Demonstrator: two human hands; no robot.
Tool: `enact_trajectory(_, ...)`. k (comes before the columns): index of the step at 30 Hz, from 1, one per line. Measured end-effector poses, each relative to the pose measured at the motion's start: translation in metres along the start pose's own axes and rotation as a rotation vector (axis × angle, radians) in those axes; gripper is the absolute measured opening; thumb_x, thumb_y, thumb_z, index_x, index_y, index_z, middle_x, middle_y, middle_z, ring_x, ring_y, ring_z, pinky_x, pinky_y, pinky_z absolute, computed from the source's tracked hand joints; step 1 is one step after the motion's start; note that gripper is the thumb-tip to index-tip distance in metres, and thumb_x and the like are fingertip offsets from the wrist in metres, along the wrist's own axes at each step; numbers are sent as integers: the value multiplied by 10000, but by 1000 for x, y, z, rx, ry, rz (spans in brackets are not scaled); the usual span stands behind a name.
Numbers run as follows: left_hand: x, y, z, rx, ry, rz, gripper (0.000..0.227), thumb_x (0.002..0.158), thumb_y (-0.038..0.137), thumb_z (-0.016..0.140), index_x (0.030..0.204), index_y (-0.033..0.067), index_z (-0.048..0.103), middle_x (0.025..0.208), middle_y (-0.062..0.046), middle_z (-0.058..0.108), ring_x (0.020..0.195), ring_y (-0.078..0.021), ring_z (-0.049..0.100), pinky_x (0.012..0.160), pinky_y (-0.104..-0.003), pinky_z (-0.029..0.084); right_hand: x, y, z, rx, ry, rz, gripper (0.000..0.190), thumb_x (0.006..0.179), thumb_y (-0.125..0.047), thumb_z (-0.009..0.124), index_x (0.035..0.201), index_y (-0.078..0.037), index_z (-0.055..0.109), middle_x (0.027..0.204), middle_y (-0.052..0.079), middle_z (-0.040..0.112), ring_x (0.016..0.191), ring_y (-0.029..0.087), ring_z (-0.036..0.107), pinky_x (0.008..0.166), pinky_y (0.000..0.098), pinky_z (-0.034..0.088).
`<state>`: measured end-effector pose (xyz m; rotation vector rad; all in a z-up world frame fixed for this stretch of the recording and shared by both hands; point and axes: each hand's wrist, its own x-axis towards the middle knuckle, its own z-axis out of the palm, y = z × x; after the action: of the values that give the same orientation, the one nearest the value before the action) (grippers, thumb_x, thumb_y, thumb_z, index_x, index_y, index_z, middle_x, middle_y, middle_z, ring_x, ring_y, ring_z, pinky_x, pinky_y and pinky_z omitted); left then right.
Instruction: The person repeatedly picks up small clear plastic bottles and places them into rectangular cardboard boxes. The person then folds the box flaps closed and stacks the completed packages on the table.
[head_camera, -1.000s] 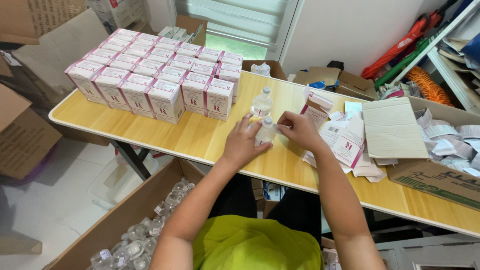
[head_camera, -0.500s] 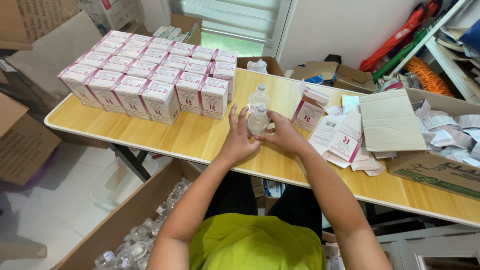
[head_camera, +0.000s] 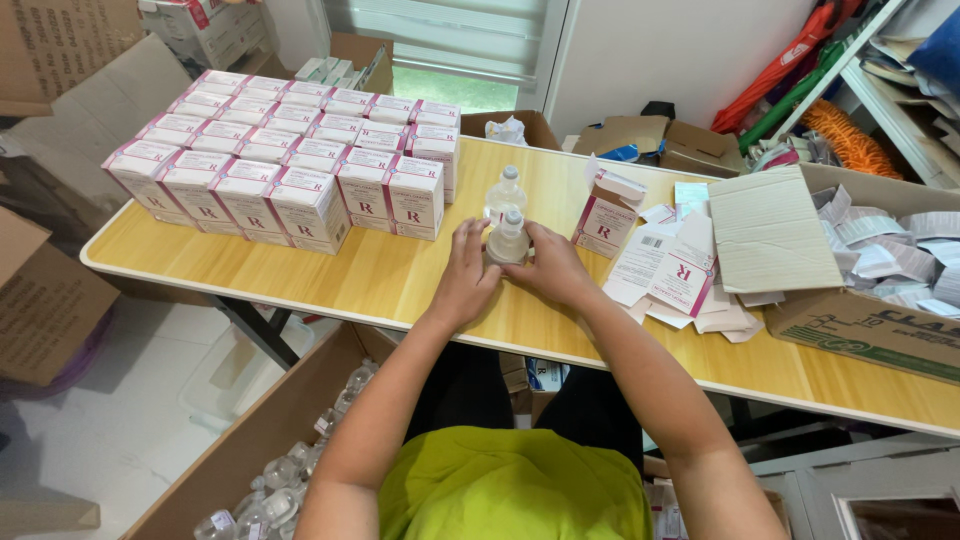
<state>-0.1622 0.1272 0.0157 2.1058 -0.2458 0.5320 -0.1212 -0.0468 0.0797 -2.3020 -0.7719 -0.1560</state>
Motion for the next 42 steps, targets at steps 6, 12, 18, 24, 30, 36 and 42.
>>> enact_trajectory(6, -2, 9, -2, 77, -14, 20, 704, 926, 248, 635, 1522, 31, 330, 1460, -221, 487, 1335, -424, 453, 1149, -492, 367, -2, -4, -3, -3, -7, 71, 702, 708, -270, 845, 1315, -7, 609, 1121, 192, 730, 1009, 323, 722, 880, 394, 563)
enact_trajectory(12, -1, 12, -2, 131, 138, 118, 594, 1026, 317, 600, 1486, 8, 385, 1477, -247, 448, 1364, -433, 431, 1137, -505, 358, -3, -15, -5, 3, 68, 27, 698, 675, -270, 875, 1265, 12, 631, 1135, 195, 723, 1013, 309, 716, 885, 382, 560)
enact_trajectory(18, 3, 7, -6, -71, 289, 69, 472, 1067, 301, 542, 1437, 29, 435, 1427, -208, 487, 1264, -346, 554, 1111, -446, 442, 4, 2, -15, 131, 266, -68, 727, 702, -339, 919, 1257, 33, 633, 1158, 160, 721, 1049, 227, 726, 905, 332, 605)
enact_trajectory(24, 43, 1, 31, 108, -12, 175, 729, 939, 382, 724, 1483, 44, 376, 1460, -193, 458, 1317, -343, 543, 1128, -443, 441, 8, 54, -61, 718, 217, -60, 736, 727, -235, 900, 1327, 34, 568, 1196, 119, 702, 1089, 208, 704, 970, 332, 588)
enact_trajectory(30, 121, 10, 99, -179, -118, 236, 1255, 689, 321, 960, 1539, -9, 97, 1549, -274, 302, 1368, -399, 438, 1106, -444, 410, -3, 94, -79, 1206, 62, -145, 764, 766, -197, 870, 1408, 27, 521, 1271, 85, 672, 1182, 201, 668, 1046, 357, 535)
enact_trajectory(36, 131, 35, 114, -1011, -381, -152, 1043, 742, 261, 822, 1602, 128, 247, 1387, -132, 554, 1230, -301, 605, 963, -459, 558, 2, 99, -80, 1117, 34, -114, 744, 794, -187, 849, 1417, 53, 519, 1272, 84, 665, 1171, 187, 657, 1043, 338, 524)
enact_trajectory(42, 100, 40, 91, -263, 19, 33, 1010, 679, 214, 935, 1472, 114, 317, 1279, -166, 580, 1158, -349, 625, 979, -415, 518, -6, 89, -91, 1213, 159, -108, 708, 849, -227, 823, 1423, 38, 502, 1297, 115, 656, 1196, 223, 666, 1086, 384, 543)
